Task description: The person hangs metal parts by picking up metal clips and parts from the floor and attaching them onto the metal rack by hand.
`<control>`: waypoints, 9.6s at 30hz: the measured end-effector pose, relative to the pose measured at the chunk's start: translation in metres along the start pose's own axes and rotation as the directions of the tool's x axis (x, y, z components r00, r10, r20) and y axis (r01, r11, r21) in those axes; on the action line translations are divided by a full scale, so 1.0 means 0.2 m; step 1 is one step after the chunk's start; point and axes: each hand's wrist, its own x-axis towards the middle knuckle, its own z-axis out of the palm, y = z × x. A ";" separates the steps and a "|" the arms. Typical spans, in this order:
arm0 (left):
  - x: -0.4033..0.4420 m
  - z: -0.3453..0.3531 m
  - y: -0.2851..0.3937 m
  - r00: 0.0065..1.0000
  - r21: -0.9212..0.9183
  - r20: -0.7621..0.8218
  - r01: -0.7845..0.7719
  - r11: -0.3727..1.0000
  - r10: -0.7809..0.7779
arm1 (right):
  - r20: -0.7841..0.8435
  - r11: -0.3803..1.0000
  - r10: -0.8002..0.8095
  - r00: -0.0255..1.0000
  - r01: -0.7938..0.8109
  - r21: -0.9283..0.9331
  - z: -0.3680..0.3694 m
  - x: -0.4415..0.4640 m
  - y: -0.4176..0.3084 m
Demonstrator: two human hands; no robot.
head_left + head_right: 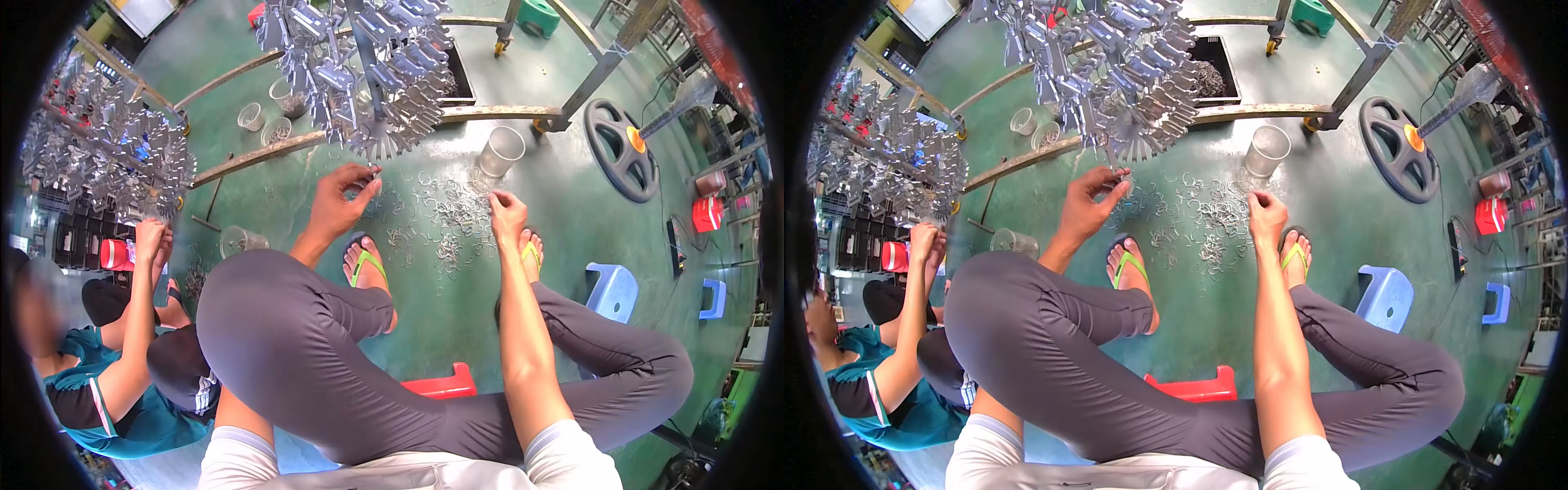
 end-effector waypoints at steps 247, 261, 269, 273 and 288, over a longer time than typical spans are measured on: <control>0.03 0.05 0.01 0.963 -0.492 -0.062 0.199 0.848 -0.262 | 0.332 0.944 -0.301 0.894 0.231 0.235 0.49 -0.44 -0.75; 0.01 0.07 0.01 0.958 -0.511 -0.086 0.193 0.837 -0.273 | 0.317 0.941 -0.336 0.887 0.303 0.150 0.54 -0.42 -0.74; -0.06 0.10 -0.14 0.963 0.051 0.054 0.262 0.964 -0.265 | 0.378 0.944 -0.327 0.866 0.285 0.164 0.58 -0.39 -0.73; -0.08 0.14 -0.14 0.981 0.042 -0.031 0.195 0.980 -0.194 | 0.448 0.954 -0.301 0.842 0.263 0.147 0.56 -0.36 -0.76; 0.12 0.18 -0.26 0.977 0.091 -0.158 0.160 0.983 -0.144 | 0.485 0.815 -0.344 0.804 0.513 -0.271 0.62 -0.24 -1.02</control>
